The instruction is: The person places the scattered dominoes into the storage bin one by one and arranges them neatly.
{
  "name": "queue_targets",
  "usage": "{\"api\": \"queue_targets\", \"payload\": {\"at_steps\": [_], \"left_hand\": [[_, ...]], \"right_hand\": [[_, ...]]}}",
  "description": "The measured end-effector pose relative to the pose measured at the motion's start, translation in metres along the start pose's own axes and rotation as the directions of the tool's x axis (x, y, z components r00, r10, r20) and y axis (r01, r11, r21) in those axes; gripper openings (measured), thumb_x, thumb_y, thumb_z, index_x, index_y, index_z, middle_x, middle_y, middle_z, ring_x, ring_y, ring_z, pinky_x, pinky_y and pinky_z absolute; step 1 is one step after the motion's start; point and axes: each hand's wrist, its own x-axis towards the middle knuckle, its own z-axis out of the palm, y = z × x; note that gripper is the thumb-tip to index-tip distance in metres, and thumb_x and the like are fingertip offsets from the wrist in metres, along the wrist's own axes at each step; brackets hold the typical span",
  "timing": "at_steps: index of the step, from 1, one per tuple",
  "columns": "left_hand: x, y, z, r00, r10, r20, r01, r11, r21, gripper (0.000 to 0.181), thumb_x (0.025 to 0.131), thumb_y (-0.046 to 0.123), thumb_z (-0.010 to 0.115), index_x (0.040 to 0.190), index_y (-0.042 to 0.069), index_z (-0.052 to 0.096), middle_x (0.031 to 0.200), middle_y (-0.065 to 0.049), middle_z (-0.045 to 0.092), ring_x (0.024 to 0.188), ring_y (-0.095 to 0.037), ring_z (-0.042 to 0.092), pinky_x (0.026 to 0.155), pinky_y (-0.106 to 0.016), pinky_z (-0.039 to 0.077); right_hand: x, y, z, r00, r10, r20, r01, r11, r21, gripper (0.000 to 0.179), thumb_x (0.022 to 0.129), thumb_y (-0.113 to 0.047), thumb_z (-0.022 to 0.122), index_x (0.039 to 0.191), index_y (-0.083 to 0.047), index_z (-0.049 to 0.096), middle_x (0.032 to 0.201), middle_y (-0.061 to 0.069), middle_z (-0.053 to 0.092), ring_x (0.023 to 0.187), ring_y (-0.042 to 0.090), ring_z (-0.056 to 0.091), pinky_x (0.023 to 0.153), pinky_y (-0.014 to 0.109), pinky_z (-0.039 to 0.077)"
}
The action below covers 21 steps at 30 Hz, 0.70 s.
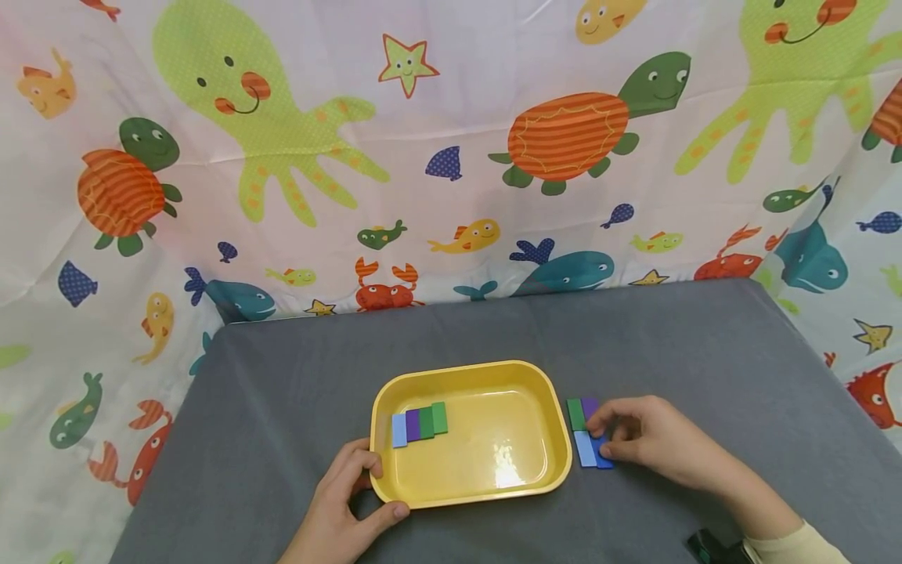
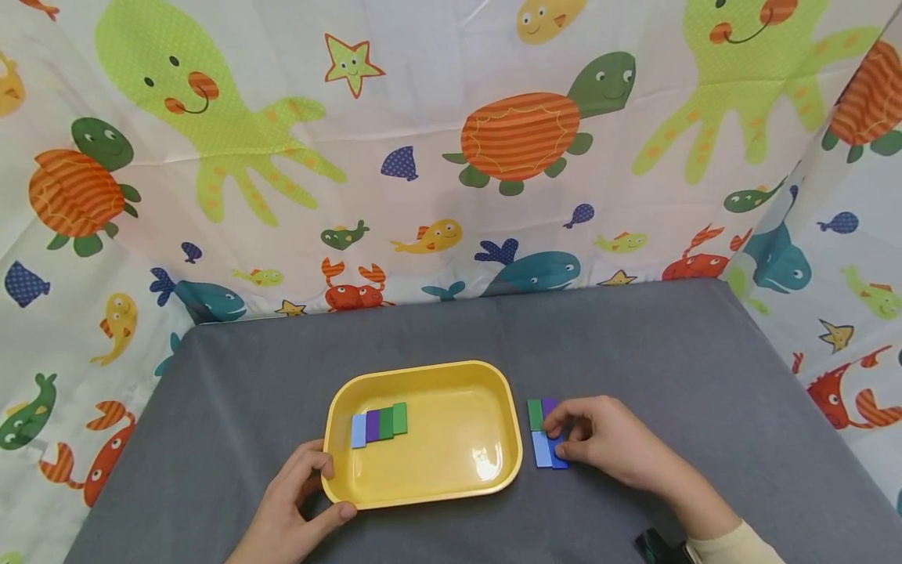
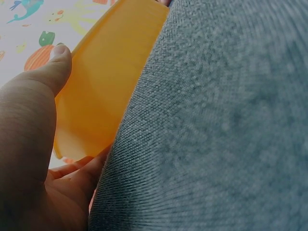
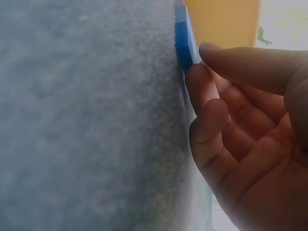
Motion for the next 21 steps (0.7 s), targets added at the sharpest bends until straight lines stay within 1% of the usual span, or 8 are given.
{"api": "queue_targets", "payload": {"at_steps": [7, 10, 14, 17, 19, 21], "left_hand": [[0.000, 0.001, 0.000, 1.000, 0.004, -0.004, -0.004, 1.000, 0.002, 0.044, 0.086, 0.031, 0.097, 0.108, 0.023, 0.058, 0.137, 0.002, 0.057, 0.121, -0.024, 0.059, 0.096, -0.025, 0.058], [-0.001, 0.001, -0.001, 1.000, 0.003, -0.003, -0.003, 1.000, 0.002, 0.044, 0.087, 0.031, 0.096, 0.107, 0.023, 0.058, 0.137, 0.002, 0.057, 0.121, -0.023, 0.059, 0.096, -0.025, 0.058], [0.000, 0.000, 0.000, 1.000, 0.003, 0.000, -0.003, 1.000, 0.004, 0.044, 0.087, 0.032, 0.096, 0.107, 0.023, 0.058, 0.138, 0.002, 0.057, 0.121, -0.023, 0.059, 0.096, -0.025, 0.058], [0.000, -0.002, 0.000, 1.000, 0.030, -0.002, -0.030, 1.000, 0.001, 0.044, 0.087, 0.030, 0.096, 0.108, 0.024, 0.058, 0.139, 0.001, 0.057, 0.121, -0.022, 0.060, 0.095, -0.026, 0.059], [-0.001, -0.005, 0.001, 0.998, 0.064, -0.007, -0.064, 0.998, -0.002, 0.044, 0.087, 0.029, 0.096, 0.108, 0.023, 0.057, 0.139, 0.000, 0.057, 0.121, -0.021, 0.060, 0.094, -0.027, 0.060], [-0.001, -0.006, 0.001, 0.995, 0.099, -0.011, -0.100, 0.995, -0.007, 0.045, 0.088, 0.027, 0.096, 0.109, 0.022, 0.057, 0.140, -0.001, 0.057, 0.120, -0.021, 0.061, 0.093, -0.028, 0.061]], "right_hand": [[-0.008, 0.006, -0.002, 0.999, 0.022, 0.025, -0.022, 1.000, 0.012, 0.022, 0.093, -0.013, 0.088, 0.114, -0.013, 0.079, 0.098, 0.000, 0.072, 0.078, 0.015, 0.064, 0.064, 0.027, 0.053], [-0.012, 0.008, -0.002, 0.999, 0.014, 0.036, -0.015, 1.000, 0.022, 0.022, 0.094, -0.014, 0.088, 0.115, -0.014, 0.079, 0.096, 0.000, 0.072, 0.079, 0.014, 0.064, 0.064, 0.026, 0.054], [-0.019, 0.011, -0.003, 0.999, -0.004, 0.036, 0.002, 0.998, 0.056, 0.025, 0.095, -0.013, 0.088, 0.118, -0.012, 0.078, 0.099, 0.002, 0.072, 0.081, 0.014, 0.066, 0.065, 0.027, 0.056], [-0.023, 0.011, -0.002, 1.000, -0.003, 0.023, 0.001, 0.997, 0.081, 0.032, 0.094, -0.014, 0.088, 0.124, -0.010, 0.076, 0.104, 0.006, 0.072, 0.081, 0.017, 0.068, 0.065, 0.029, 0.058], [-0.025, 0.011, -0.001, 1.000, 0.004, 0.010, -0.005, 0.996, 0.092, 0.039, 0.093, -0.015, 0.090, 0.127, -0.009, 0.074, 0.108, 0.008, 0.071, 0.080, 0.017, 0.069, 0.064, 0.030, 0.059], [-0.026, 0.012, 0.000, 1.000, 0.009, 0.008, -0.010, 0.994, 0.110, 0.046, 0.091, -0.015, 0.091, 0.131, -0.007, 0.071, 0.108, 0.011, 0.071, 0.079, 0.018, 0.069, 0.064, 0.030, 0.059]]}}
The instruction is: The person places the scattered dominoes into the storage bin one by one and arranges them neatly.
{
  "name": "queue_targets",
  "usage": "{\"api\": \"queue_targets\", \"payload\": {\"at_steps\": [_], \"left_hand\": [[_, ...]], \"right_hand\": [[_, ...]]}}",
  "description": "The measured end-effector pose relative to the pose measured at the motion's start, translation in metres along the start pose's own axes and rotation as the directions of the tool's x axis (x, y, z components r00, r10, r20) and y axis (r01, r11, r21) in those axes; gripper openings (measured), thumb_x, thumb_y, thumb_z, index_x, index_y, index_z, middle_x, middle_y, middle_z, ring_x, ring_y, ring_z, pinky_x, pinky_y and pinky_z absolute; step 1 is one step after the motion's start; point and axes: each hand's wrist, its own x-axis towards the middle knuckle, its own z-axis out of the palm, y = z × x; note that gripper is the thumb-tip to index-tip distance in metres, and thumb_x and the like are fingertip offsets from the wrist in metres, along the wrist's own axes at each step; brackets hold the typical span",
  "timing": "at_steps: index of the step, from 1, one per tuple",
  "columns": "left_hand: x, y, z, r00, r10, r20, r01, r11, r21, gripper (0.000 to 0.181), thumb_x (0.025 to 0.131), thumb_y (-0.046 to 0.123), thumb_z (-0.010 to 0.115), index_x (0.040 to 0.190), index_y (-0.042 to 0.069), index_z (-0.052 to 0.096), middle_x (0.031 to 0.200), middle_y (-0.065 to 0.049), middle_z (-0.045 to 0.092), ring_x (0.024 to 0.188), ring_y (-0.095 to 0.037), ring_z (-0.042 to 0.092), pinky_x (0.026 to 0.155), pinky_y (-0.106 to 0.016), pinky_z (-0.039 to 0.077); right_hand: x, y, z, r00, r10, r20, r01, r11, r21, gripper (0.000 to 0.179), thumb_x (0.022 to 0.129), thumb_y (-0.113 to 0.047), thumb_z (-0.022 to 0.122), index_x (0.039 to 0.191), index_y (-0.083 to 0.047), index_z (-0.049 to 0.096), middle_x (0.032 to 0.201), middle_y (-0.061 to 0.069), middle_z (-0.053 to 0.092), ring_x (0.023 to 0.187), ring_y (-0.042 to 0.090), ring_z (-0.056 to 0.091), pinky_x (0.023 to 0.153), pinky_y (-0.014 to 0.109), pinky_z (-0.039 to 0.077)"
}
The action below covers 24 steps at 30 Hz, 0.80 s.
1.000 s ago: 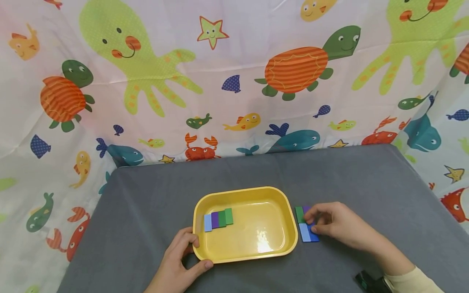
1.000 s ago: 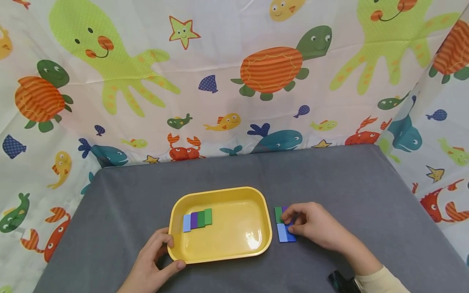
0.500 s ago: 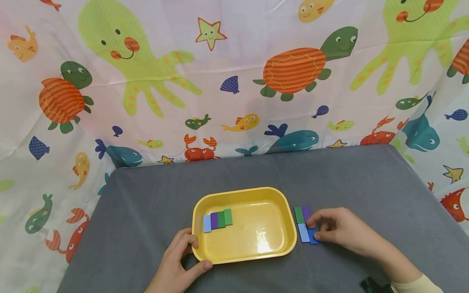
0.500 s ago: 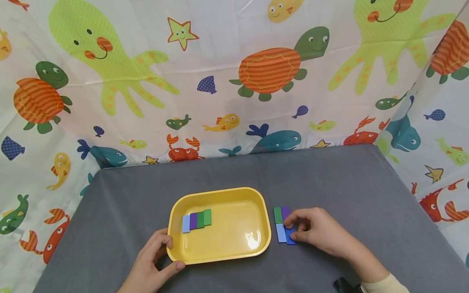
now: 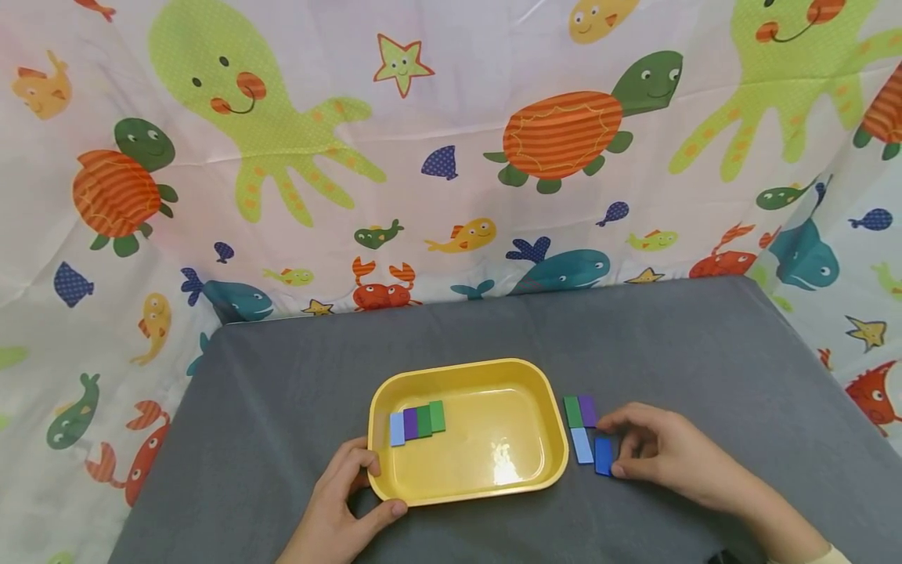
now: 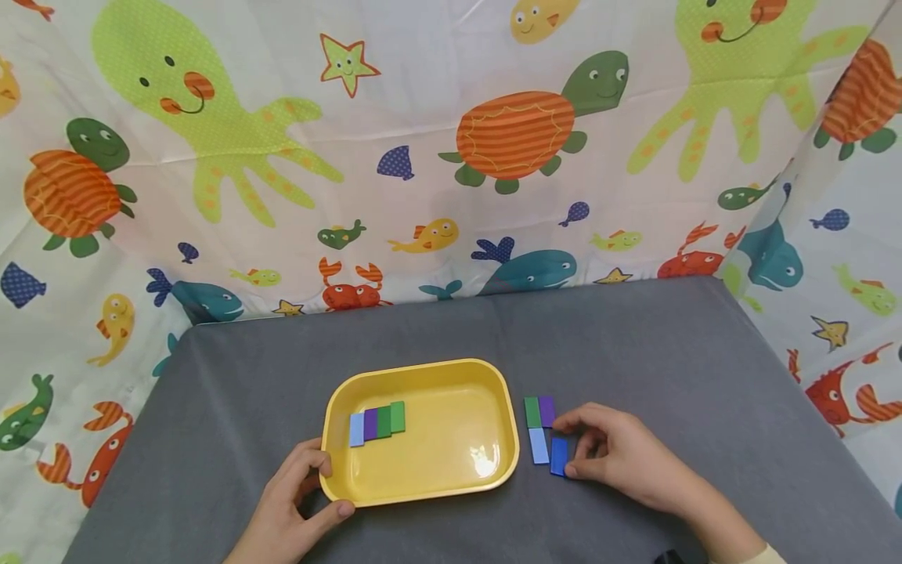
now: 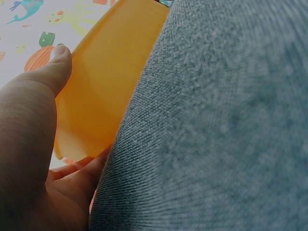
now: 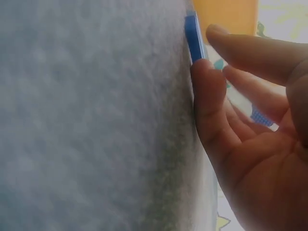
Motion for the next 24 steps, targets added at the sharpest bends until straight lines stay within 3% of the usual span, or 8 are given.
{"api": "queue_targets", "payload": {"at_steps": [5, 10, 13, 20, 24], "left_hand": [[-0.001, -0.003, -0.001, 1.000, 0.025, -0.016, -0.025, 1.000, 0.004, 0.044, 0.088, 0.027, 0.095, 0.109, 0.022, 0.056, 0.140, -0.001, 0.057, 0.120, -0.020, 0.061, 0.092, -0.029, 0.061], [-0.001, -0.002, -0.001, 1.000, -0.004, -0.019, 0.004, 1.000, -0.003, 0.044, 0.088, 0.028, 0.096, 0.108, 0.023, 0.057, 0.139, 0.000, 0.057, 0.121, -0.021, 0.061, 0.093, -0.028, 0.061], [-0.002, -0.002, -0.002, 1.000, 0.011, -0.022, -0.011, 1.000, -0.001, 0.044, 0.088, 0.026, 0.096, 0.109, 0.022, 0.057, 0.140, -0.001, 0.057, 0.120, -0.021, 0.061, 0.093, -0.028, 0.061], [-0.002, -0.003, -0.001, 0.999, 0.041, -0.008, -0.041, 0.999, -0.005, 0.043, 0.089, 0.024, 0.095, 0.109, 0.021, 0.057, 0.139, -0.003, 0.057, 0.120, -0.020, 0.061, 0.093, -0.029, 0.062], [-0.001, -0.004, 0.000, 0.998, 0.056, 0.002, -0.056, 0.998, -0.007, 0.042, 0.090, 0.024, 0.094, 0.110, 0.018, 0.057, 0.139, -0.004, 0.057, 0.120, -0.021, 0.061, 0.092, -0.030, 0.062]], "right_hand": [[0.002, 0.002, 0.004, 1.000, 0.005, 0.009, -0.005, 0.999, 0.034, 0.055, 0.090, -0.014, 0.092, 0.137, -0.003, 0.066, 0.100, 0.013, 0.068, 0.075, 0.018, 0.068, 0.062, 0.030, 0.059], [0.003, 0.003, 0.009, 0.998, -0.052, -0.025, 0.051, 0.997, -0.055, 0.055, 0.087, -0.019, 0.095, 0.134, -0.007, 0.068, 0.111, 0.011, 0.063, 0.077, 0.015, 0.067, 0.062, 0.029, 0.060], [0.004, 0.002, 0.012, 0.996, -0.078, -0.044, 0.073, 0.992, -0.101, 0.054, 0.086, -0.020, 0.097, 0.131, -0.009, 0.069, 0.113, 0.009, 0.062, 0.077, 0.014, 0.066, 0.062, 0.028, 0.059], [0.001, 0.003, 0.014, 0.996, -0.081, -0.049, 0.075, 0.990, -0.120, 0.046, 0.088, -0.019, 0.095, 0.126, -0.010, 0.070, 0.105, 0.006, 0.062, 0.076, 0.012, 0.064, 0.061, 0.027, 0.056], [-0.003, 0.006, 0.014, 0.994, -0.100, -0.053, 0.093, 0.989, -0.117, 0.044, 0.090, -0.019, 0.093, 0.126, -0.011, 0.070, 0.108, 0.005, 0.062, 0.078, 0.012, 0.065, 0.062, 0.026, 0.057]]}}
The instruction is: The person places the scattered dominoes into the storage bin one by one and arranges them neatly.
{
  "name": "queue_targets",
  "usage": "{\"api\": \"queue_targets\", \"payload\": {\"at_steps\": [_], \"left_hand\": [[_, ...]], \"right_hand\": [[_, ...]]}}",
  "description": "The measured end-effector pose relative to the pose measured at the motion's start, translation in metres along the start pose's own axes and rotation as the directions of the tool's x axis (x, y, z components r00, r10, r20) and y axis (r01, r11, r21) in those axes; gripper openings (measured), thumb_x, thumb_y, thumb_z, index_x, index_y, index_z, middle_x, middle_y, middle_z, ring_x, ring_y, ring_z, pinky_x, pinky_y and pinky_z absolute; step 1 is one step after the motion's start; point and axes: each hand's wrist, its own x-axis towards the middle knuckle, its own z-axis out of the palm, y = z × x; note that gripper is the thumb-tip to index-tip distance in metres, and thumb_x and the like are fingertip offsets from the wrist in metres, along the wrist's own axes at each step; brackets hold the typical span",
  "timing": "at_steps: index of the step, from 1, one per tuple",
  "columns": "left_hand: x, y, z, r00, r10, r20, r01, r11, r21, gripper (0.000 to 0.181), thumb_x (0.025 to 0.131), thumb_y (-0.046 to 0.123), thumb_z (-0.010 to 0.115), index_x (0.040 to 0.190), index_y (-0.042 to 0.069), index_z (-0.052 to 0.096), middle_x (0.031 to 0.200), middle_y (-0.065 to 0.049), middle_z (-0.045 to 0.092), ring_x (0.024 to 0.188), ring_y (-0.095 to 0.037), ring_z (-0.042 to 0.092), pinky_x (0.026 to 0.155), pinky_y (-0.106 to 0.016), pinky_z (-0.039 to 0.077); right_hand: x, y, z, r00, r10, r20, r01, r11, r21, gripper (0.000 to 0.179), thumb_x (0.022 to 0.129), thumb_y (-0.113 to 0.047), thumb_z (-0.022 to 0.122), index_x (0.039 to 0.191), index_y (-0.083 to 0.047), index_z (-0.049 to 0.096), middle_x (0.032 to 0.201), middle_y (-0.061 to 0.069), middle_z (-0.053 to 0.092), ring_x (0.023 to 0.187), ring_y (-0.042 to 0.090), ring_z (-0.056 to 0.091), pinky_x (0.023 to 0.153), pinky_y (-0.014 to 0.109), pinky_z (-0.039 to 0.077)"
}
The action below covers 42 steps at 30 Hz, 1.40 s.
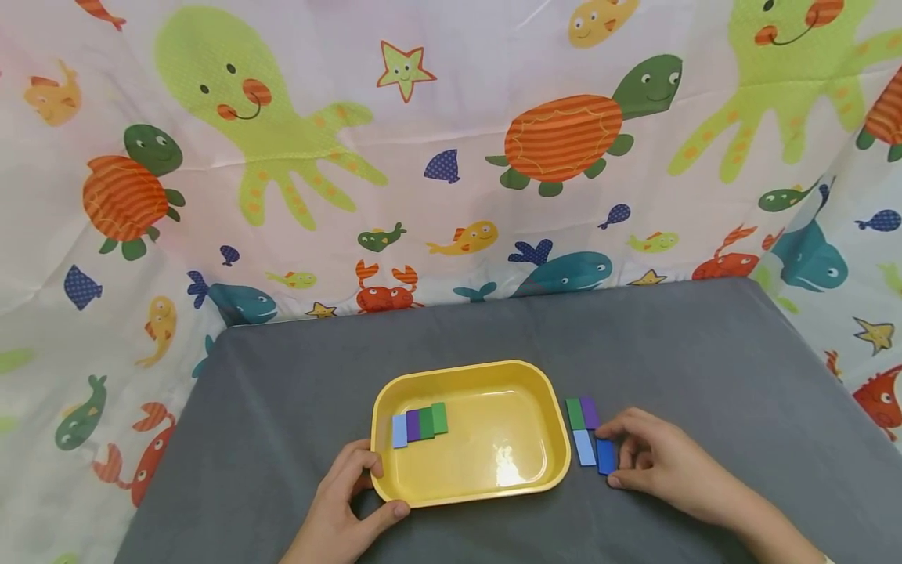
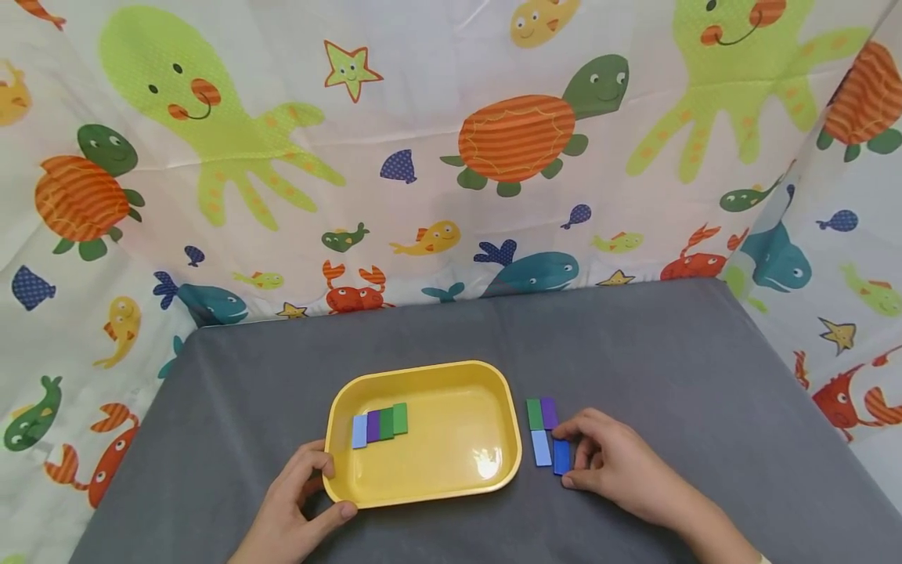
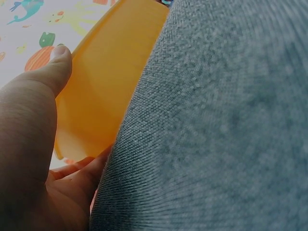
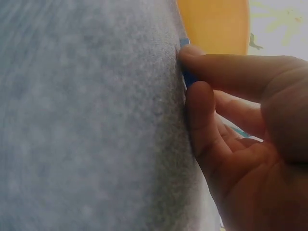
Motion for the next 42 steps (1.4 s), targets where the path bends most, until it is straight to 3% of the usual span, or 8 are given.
{"api": "queue_targets", "payload": {"at_steps": [4, 14, 24, 28, 32, 36, 42], "left_hand": [[-0.002, -0.001, 0.000, 1.000, -0.014, 0.000, 0.014, 1.000, -0.018, 0.042, 0.090, 0.023, 0.094, 0.110, 0.018, 0.057, 0.138, -0.003, 0.057, 0.121, -0.021, 0.061, 0.093, -0.029, 0.062], [-0.005, 0.003, -0.004, 0.993, -0.114, -0.003, 0.114, 0.993, -0.025, 0.041, 0.090, 0.024, 0.094, 0.109, 0.021, 0.058, 0.138, 0.000, 0.057, 0.121, -0.022, 0.059, 0.095, -0.026, 0.059], [-0.007, 0.001, -0.010, 0.991, -0.135, 0.019, 0.135, 0.991, 0.003, 0.040, 0.092, 0.033, 0.092, 0.110, 0.024, 0.057, 0.140, 0.003, 0.055, 0.123, -0.022, 0.057, 0.098, -0.027, 0.057], [-0.005, -0.001, -0.010, 0.995, -0.095, 0.026, 0.095, 0.995, -0.003, 0.042, 0.092, 0.032, 0.092, 0.113, 0.023, 0.057, 0.141, 0.002, 0.054, 0.123, -0.022, 0.057, 0.098, -0.028, 0.058], [-0.002, -0.005, -0.007, 1.000, -0.010, 0.025, 0.010, 1.000, 0.005, 0.044, 0.091, 0.032, 0.092, 0.115, 0.021, 0.057, 0.140, 0.000, 0.055, 0.121, -0.021, 0.059, 0.097, -0.030, 0.059], [-0.001, -0.008, -0.005, 0.998, 0.063, 0.016, -0.064, 0.998, 0.026, 0.044, 0.092, 0.031, 0.092, 0.115, 0.020, 0.057, 0.138, -0.001, 0.056, 0.119, -0.019, 0.059, 0.094, -0.032, 0.060], [0.000, -0.012, -0.007, 0.993, 0.118, 0.011, -0.118, 0.993, 0.022, 0.043, 0.092, 0.027, 0.092, 0.116, 0.020, 0.058, 0.138, -0.002, 0.056, 0.119, -0.019, 0.060, 0.093, -0.032, 0.060]], "right_hand": [[0.002, 0.000, -0.001, 1.000, 0.015, 0.022, -0.016, 0.999, 0.043, 0.046, 0.091, -0.018, 0.092, 0.130, -0.010, 0.070, 0.112, 0.008, 0.063, 0.082, 0.014, 0.067, 0.065, 0.028, 0.059], [0.010, 0.003, -0.005, 0.998, 0.050, 0.043, -0.054, 0.992, 0.115, 0.047, 0.092, -0.015, 0.091, 0.133, -0.009, 0.070, 0.118, 0.012, 0.063, 0.096, 0.019, 0.065, 0.071, 0.030, 0.062], [0.017, -0.007, -0.011, 0.996, 0.083, -0.011, -0.082, 0.996, 0.045, 0.048, 0.090, -0.016, 0.093, 0.132, -0.008, 0.071, 0.113, 0.010, 0.062, 0.093, 0.017, 0.064, 0.070, 0.028, 0.061], [0.020, -0.016, -0.014, 0.996, 0.066, -0.051, -0.065, 0.998, 0.023, 0.046, 0.090, -0.014, 0.093, 0.130, -0.008, 0.071, 0.112, 0.009, 0.062, 0.092, 0.018, 0.065, 0.069, 0.030, 0.062], [0.020, -0.024, -0.022, 0.994, 0.057, -0.098, -0.058, 0.998, -0.009, 0.046, 0.089, -0.010, 0.093, 0.130, -0.007, 0.072, 0.113, 0.008, 0.063, 0.092, 0.017, 0.065, 0.069, 0.030, 0.063], [0.022, -0.031, -0.031, 0.990, 0.034, -0.135, -0.043, 0.997, -0.063, 0.045, 0.090, -0.010, 0.092, 0.130, -0.007, 0.072, 0.112, 0.007, 0.064, 0.092, 0.015, 0.066, 0.071, 0.029, 0.063], [0.033, -0.043, -0.037, 0.989, -0.003, -0.145, -0.014, 0.993, -0.119, 0.045, 0.091, -0.013, 0.092, 0.130, -0.009, 0.072, 0.112, 0.006, 0.064, 0.092, 0.014, 0.067, 0.073, 0.027, 0.063]]}}
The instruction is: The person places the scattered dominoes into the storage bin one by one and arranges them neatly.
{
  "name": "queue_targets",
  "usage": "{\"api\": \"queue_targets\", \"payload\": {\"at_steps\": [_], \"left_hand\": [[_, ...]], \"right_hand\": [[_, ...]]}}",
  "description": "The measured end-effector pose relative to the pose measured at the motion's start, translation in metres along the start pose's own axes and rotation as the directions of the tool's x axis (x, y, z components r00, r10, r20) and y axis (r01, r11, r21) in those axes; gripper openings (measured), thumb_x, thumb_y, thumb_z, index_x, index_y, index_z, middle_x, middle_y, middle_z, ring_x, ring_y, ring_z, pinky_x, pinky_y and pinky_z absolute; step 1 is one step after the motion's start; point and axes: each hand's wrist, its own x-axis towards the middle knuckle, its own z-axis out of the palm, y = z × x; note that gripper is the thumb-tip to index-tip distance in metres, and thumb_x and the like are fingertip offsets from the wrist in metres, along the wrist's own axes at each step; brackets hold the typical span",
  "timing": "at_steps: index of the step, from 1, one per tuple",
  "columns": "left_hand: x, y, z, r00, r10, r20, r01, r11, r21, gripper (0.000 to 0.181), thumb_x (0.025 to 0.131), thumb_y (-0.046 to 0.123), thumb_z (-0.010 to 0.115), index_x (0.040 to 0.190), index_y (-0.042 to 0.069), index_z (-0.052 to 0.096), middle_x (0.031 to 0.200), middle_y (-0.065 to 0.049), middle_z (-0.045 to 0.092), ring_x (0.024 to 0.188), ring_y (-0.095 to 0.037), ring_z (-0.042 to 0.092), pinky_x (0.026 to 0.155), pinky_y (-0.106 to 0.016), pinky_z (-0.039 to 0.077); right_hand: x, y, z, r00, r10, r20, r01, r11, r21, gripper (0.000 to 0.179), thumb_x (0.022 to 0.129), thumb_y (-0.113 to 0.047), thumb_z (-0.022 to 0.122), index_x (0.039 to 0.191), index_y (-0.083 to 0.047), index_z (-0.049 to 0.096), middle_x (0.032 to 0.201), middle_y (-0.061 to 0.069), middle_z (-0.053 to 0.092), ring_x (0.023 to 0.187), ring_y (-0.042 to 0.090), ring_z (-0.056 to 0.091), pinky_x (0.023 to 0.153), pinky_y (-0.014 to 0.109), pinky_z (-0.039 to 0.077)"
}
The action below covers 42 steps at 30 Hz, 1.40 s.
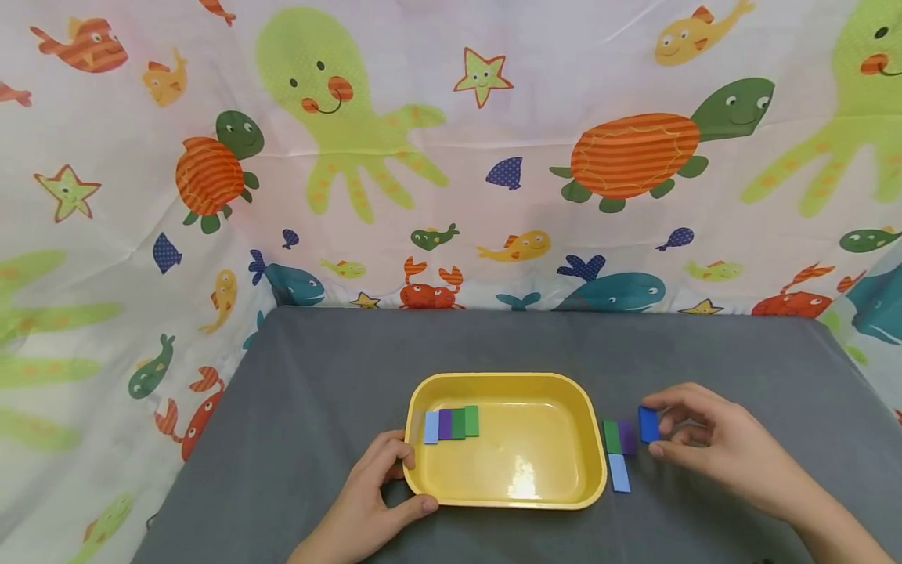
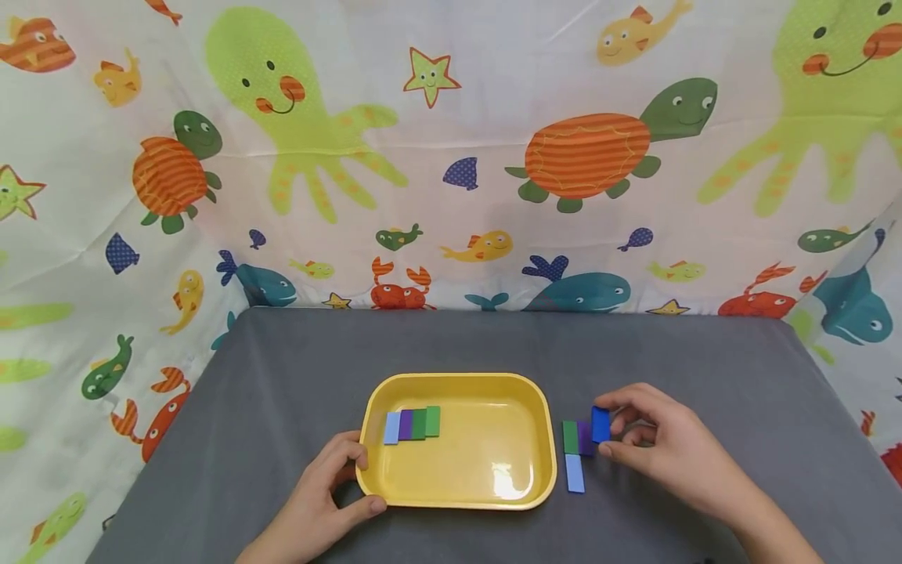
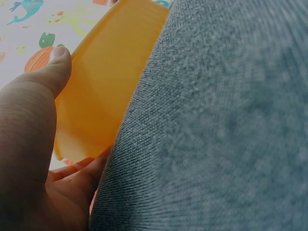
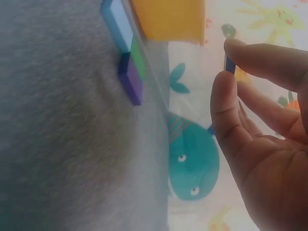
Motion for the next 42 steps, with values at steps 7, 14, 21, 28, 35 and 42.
{"api": "queue_targets", "payload": {"at_steps": [7, 14, 21, 28, 35, 42], "left_hand": [[0.002, 0.002, 0.001, 0.999, -0.044, 0.027, 0.045, 0.998, -0.037, 0.043, 0.092, 0.029, 0.092, 0.116, 0.019, 0.058, 0.139, -0.002, 0.056, 0.121, -0.021, 0.060, 0.096, -0.032, 0.060], [0.001, 0.002, -0.002, 1.000, -0.023, 0.019, 0.024, 0.999, -0.034, 0.043, 0.093, 0.027, 0.091, 0.116, 0.017, 0.057, 0.140, -0.005, 0.055, 0.121, -0.021, 0.060, 0.096, -0.032, 0.061], [0.002, 0.004, -0.002, 0.997, -0.076, 0.033, 0.077, 0.996, -0.035, 0.042, 0.093, 0.028, 0.092, 0.117, 0.020, 0.058, 0.139, -0.002, 0.055, 0.120, -0.020, 0.060, 0.096, -0.032, 0.060], [0.001, 0.006, -0.001, 0.997, -0.077, 0.031, 0.078, 0.996, -0.039, 0.042, 0.093, 0.026, 0.091, 0.116, 0.020, 0.058, 0.139, -0.003, 0.055, 0.120, -0.020, 0.060, 0.096, -0.032, 0.060], [0.001, 0.005, -0.001, 0.997, -0.074, 0.032, 0.075, 0.997, -0.037, 0.042, 0.093, 0.028, 0.091, 0.116, 0.018, 0.058, 0.139, -0.003, 0.055, 0.119, -0.020, 0.059, 0.096, -0.031, 0.059], [0.001, 0.006, -0.002, 0.995, -0.096, 0.033, 0.097, 0.995, -0.021, 0.043, 0.092, 0.030, 0.092, 0.116, 0.021, 0.058, 0.139, -0.001, 0.055, 0.119, -0.019, 0.059, 0.096, -0.031, 0.058]], "right_hand": [[0.012, -0.018, 0.001, 1.000, 0.005, 0.030, -0.004, 1.000, -0.022, 0.046, 0.091, -0.021, 0.093, 0.131, -0.013, 0.072, 0.118, 0.004, 0.065, 0.097, 0.015, 0.067, 0.078, 0.025, 0.063], [0.025, -0.037, 0.004, 0.994, -0.093, 0.054, 0.092, 0.995, 0.024, 0.043, 0.091, -0.019, 0.093, 0.128, -0.017, 0.072, 0.113, 0.003, 0.065, 0.096, 0.016, 0.068, 0.079, 0.027, 0.064], [0.037, -0.054, 0.014, 0.983, -0.174, 0.059, 0.172, 0.985, 0.025, 0.044, 0.089, -0.016, 0.095, 0.127, -0.017, 0.074, 0.117, -0.002, 0.066, 0.095, 0.015, 0.067, 0.079, 0.028, 0.064], [0.049, -0.072, 0.022, 0.971, -0.225, 0.078, 0.221, 0.974, 0.049, 0.044, 0.089, -0.013, 0.094, 0.128, -0.017, 0.073, 0.119, -0.003, 0.066, 0.096, 0.017, 0.067, 0.080, 0.029, 0.064], [0.063, -0.081, 0.032, 0.963, -0.248, 0.103, 0.243, 0.968, 0.058, 0.044, 0.088, -0.008, 0.094, 0.126, -0.019, 0.074, 0.118, -0.004, 0.067, 0.098, 0.016, 0.068, 0.084, 0.028, 0.064], [0.074, -0.088, 0.037, 0.962, -0.247, 0.116, 0.245, 0.969, 0.035, 0.041, 0.089, -0.008, 0.093, 0.125, -0.016, 0.074, 0.117, -0.004, 0.067, 0.098, 0.018, 0.067, 0.086, 0.029, 0.063]]}}
